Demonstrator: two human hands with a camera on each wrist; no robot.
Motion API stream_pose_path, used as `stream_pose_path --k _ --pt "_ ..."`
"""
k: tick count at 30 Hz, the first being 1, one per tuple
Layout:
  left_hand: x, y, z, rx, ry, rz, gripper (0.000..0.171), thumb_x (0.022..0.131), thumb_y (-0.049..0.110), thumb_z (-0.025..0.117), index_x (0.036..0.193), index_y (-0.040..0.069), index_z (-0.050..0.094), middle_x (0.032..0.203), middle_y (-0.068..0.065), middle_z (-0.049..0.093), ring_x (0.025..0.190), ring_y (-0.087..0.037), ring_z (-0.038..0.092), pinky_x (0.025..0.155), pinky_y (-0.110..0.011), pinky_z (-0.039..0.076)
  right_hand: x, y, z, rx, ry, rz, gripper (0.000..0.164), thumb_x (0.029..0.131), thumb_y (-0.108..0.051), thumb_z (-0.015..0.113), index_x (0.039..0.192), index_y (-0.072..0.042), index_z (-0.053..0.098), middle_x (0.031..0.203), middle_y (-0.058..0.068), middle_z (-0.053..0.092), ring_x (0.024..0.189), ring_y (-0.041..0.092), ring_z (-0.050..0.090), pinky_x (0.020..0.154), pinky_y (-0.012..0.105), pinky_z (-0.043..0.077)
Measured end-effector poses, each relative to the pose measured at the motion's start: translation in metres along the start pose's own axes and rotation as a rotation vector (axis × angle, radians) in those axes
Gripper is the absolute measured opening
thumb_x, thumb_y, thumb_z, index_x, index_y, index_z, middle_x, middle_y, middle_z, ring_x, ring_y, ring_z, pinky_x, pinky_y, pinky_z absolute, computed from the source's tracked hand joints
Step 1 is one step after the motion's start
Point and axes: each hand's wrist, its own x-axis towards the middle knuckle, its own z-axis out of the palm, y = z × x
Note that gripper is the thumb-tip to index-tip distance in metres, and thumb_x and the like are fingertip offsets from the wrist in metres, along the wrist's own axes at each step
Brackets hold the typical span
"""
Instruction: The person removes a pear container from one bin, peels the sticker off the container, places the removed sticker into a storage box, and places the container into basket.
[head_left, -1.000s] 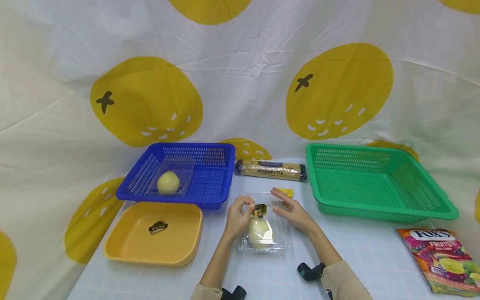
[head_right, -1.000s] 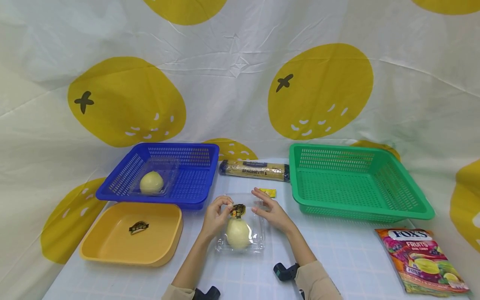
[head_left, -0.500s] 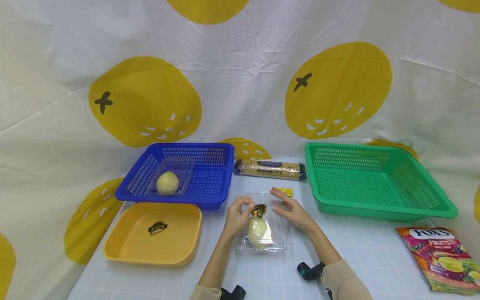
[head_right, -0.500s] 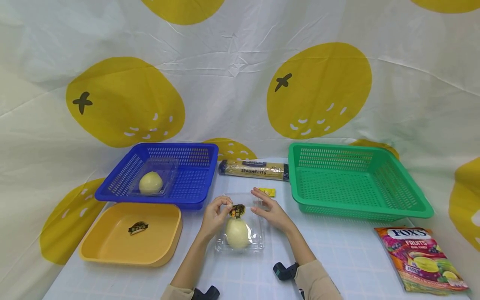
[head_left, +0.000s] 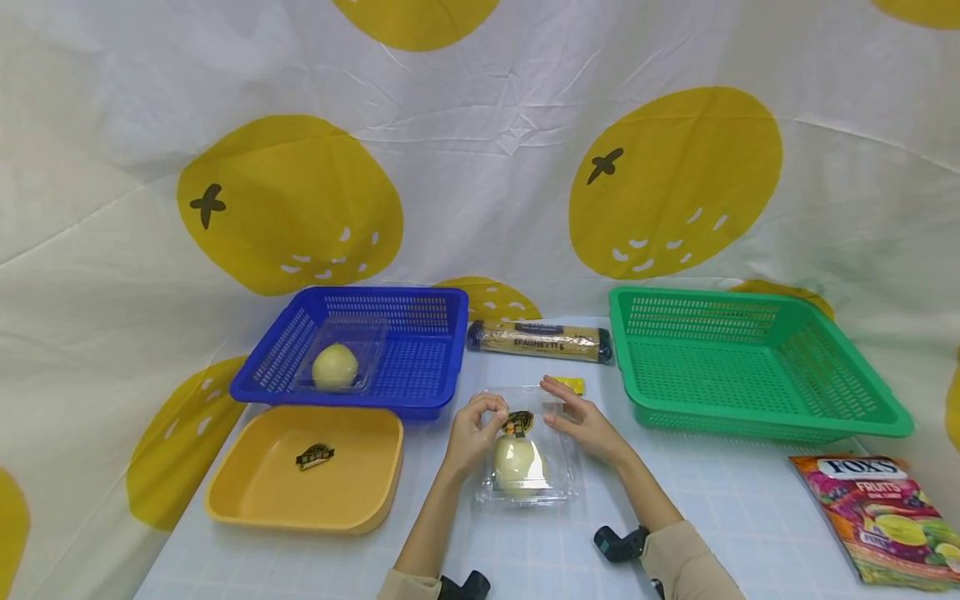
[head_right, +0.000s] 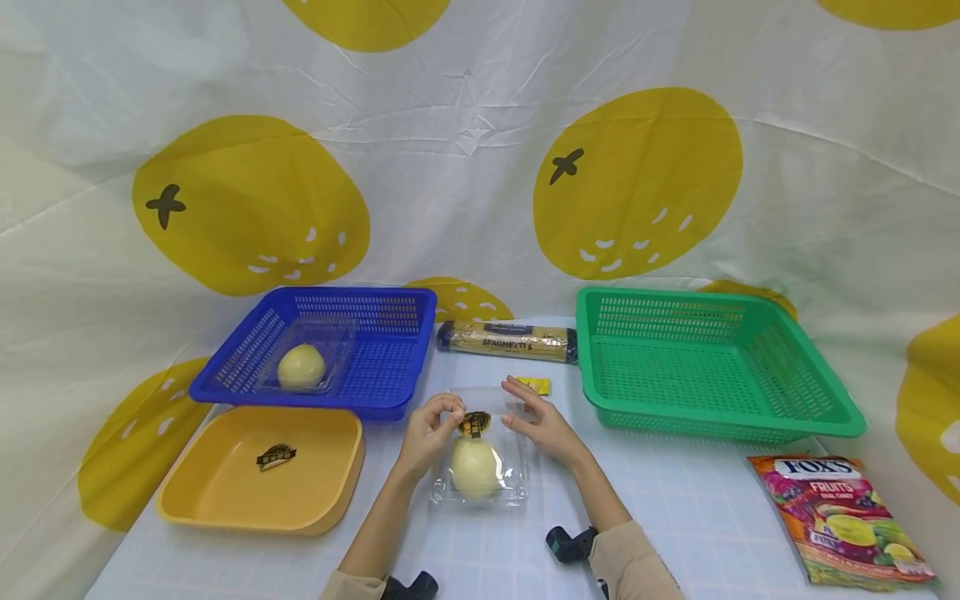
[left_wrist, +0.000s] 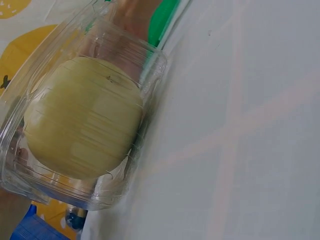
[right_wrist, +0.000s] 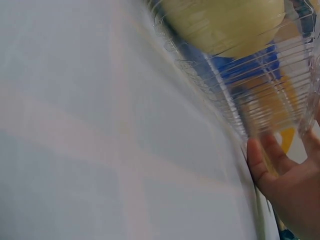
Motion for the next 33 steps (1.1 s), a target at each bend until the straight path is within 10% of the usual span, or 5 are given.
stream_pose_path --k 33 --pt "0.000 0.002 -0.003 -0.093 -0.062 -0.074 0.008 0.084 -0.013 0.054 0.078 -0.019 0.056 0.093 -0.033 0.056 0.096 -0.020 0.050 0.096 -0.024 0.036 -0.006 -0.035 0.000 -0.002 -0.012 0.017 0.053 0.091 -0.009 0.059 0.139 0.001 0.040 0.150 0.023 0.025 0.137 0.042 0.023 0.106 0.060 0.023"
